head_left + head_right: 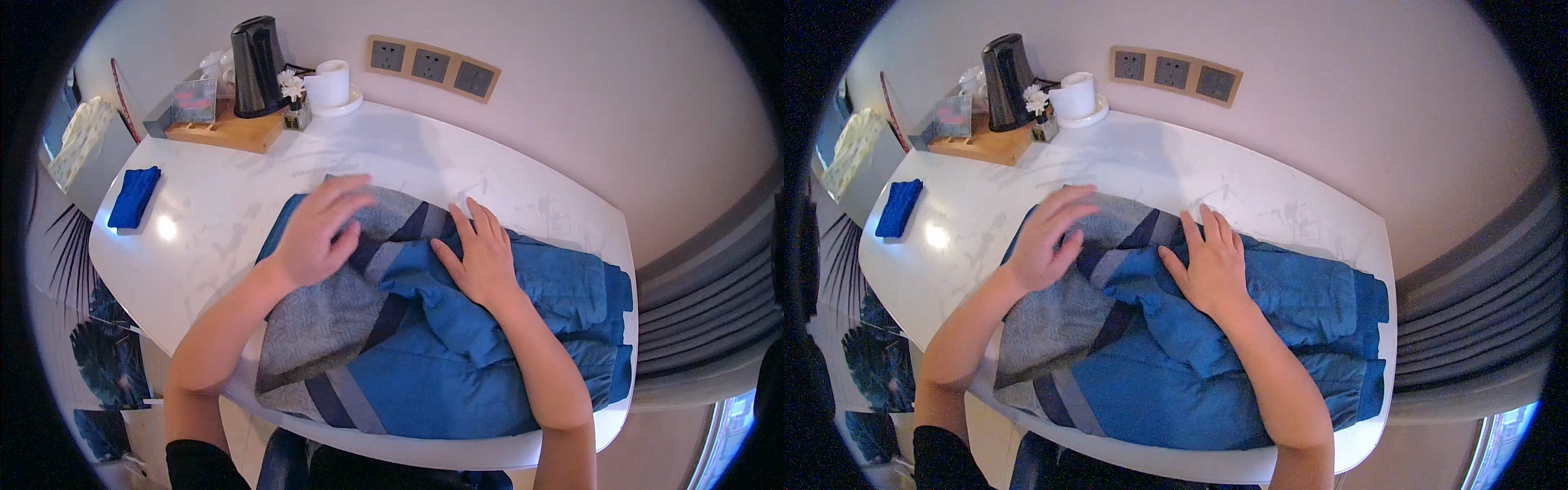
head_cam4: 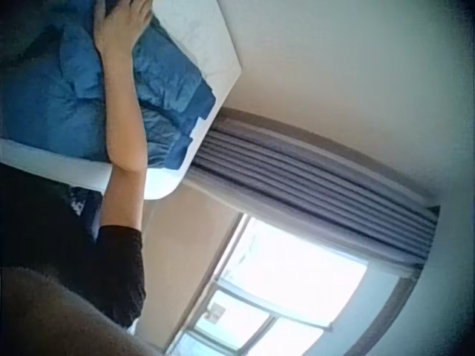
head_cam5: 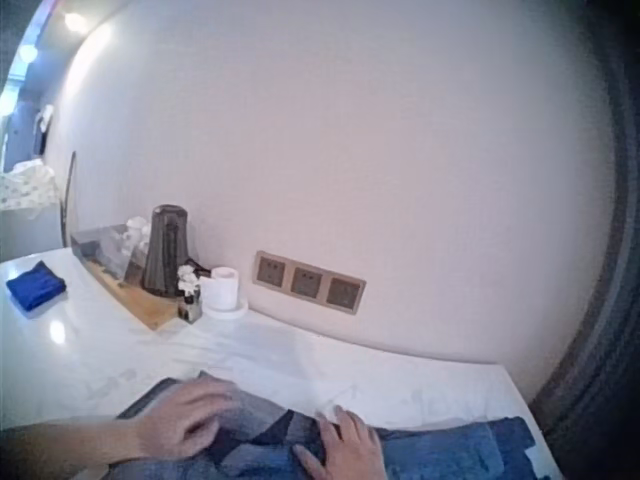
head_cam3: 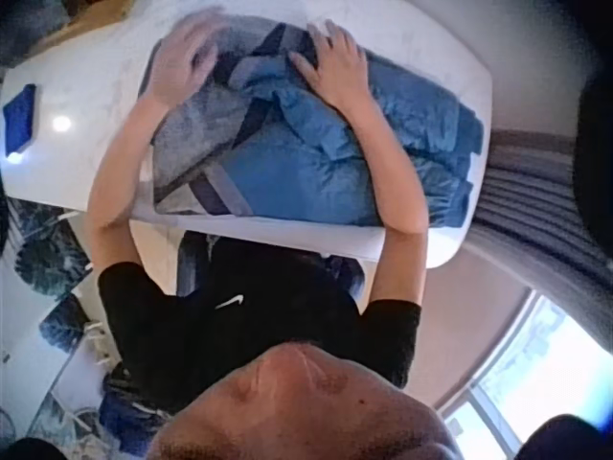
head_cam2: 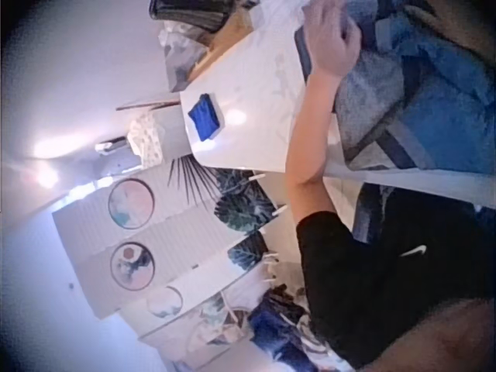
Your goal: The person folds a blue pair of pants on a white table, then places a gray zip-up jacket on top and folds it neatly. The person smooths the fabric and aligns edges to create compact, tidy bundles.
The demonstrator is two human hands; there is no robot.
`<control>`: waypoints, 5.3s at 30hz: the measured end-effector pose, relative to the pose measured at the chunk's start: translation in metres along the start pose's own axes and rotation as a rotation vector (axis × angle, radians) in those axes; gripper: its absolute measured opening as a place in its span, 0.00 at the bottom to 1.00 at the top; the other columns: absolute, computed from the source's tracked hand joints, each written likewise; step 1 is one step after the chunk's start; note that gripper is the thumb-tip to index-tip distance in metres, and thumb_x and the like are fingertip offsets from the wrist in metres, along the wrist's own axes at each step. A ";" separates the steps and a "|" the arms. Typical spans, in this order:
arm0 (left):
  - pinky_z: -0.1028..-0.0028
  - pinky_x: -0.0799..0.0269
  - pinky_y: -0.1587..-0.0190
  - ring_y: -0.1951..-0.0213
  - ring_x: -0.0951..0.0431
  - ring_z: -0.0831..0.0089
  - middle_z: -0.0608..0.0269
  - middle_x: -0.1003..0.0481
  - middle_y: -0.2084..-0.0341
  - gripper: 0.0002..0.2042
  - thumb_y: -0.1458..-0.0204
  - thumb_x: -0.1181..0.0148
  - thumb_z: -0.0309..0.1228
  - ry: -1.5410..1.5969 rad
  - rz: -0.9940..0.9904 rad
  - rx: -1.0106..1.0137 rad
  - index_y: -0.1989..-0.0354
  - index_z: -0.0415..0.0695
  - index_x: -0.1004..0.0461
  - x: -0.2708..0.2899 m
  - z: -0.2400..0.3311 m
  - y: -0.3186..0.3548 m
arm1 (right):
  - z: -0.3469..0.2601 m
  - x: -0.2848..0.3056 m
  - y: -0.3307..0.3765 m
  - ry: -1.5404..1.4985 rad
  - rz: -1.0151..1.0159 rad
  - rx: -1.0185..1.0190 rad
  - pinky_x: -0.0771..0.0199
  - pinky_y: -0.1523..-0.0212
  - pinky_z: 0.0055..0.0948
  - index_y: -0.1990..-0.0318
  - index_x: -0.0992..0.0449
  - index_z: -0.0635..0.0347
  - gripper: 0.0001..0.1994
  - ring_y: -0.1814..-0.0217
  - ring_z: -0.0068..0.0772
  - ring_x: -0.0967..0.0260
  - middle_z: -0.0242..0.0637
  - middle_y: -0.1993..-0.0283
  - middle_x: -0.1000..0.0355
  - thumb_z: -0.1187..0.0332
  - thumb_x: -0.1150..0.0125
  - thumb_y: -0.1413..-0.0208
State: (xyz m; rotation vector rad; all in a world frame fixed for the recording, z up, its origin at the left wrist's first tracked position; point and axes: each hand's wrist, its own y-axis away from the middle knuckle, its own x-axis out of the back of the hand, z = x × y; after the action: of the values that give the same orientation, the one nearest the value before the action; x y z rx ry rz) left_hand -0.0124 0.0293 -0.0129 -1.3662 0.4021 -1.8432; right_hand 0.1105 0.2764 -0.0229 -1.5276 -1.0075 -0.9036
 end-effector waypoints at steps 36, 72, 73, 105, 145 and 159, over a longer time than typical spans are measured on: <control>0.74 0.30 0.50 0.56 0.25 0.72 0.62 0.25 0.64 0.06 0.50 0.45 0.20 0.478 -0.361 0.324 0.64 0.40 0.26 -0.012 0.011 0.000 | -0.030 0.133 0.034 -0.050 -0.708 0.311 0.28 0.71 0.33 0.76 0.18 0.60 0.14 0.77 0.42 0.27 0.42 0.78 0.25 0.58 0.39 0.50; 0.49 0.54 0.30 0.29 0.51 0.48 0.47 0.54 0.28 0.36 0.43 0.43 0.49 -0.025 -0.615 -0.266 0.28 0.50 0.47 -0.152 0.099 -0.083 | 0.109 0.030 0.033 0.265 -0.187 -0.497 0.59 0.27 0.55 0.29 0.43 0.52 0.37 0.23 0.52 0.56 0.55 0.27 0.49 0.38 0.63 0.37; 0.48 0.54 0.30 0.29 0.51 0.48 0.49 0.53 0.28 0.36 0.44 0.42 0.49 -0.044 -0.650 -0.280 0.29 0.52 0.45 -0.156 0.101 -0.084 | 0.131 0.044 0.044 0.267 -0.219 -0.549 0.61 0.27 0.57 0.28 0.45 0.51 0.38 0.22 0.53 0.59 0.56 0.26 0.51 0.35 0.66 0.37; 0.43 0.64 0.29 0.28 0.50 0.54 0.57 0.47 0.28 0.27 0.40 0.51 0.55 0.308 -0.905 -0.807 0.33 0.65 0.36 -0.172 0.144 -0.083 | 0.237 0.113 0.153 0.017 0.185 -1.042 0.25 0.51 0.47 0.56 0.25 0.73 0.43 0.51 0.57 0.25 0.60 0.56 0.24 0.30 0.40 0.54; 0.62 0.37 0.35 0.44 0.27 0.58 0.53 0.26 0.46 0.29 0.49 0.32 0.48 0.671 -1.055 -0.380 0.42 0.47 0.29 -0.191 0.123 -0.068 | 0.081 0.208 0.195 -0.756 -0.378 0.119 0.48 0.28 0.51 0.29 0.42 0.50 0.53 0.25 0.55 0.52 0.50 0.26 0.49 0.40 0.24 0.63; 0.57 0.49 0.29 0.35 0.38 0.51 0.47 0.36 0.36 0.38 0.50 0.35 0.56 0.482 -1.033 -0.474 0.36 0.44 0.35 -0.175 0.137 -0.078 | 0.040 0.140 0.283 -0.431 0.516 -0.077 0.30 0.41 0.46 0.57 0.24 0.60 0.14 0.41 0.55 0.30 0.48 0.44 0.26 0.78 0.37 0.54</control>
State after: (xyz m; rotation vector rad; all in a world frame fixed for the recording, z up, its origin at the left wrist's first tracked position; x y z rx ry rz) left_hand 0.0990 0.2363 -0.0266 -1.5732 0.4256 -3.1139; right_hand 0.4261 0.3076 0.0006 -1.9747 -0.8113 -0.2557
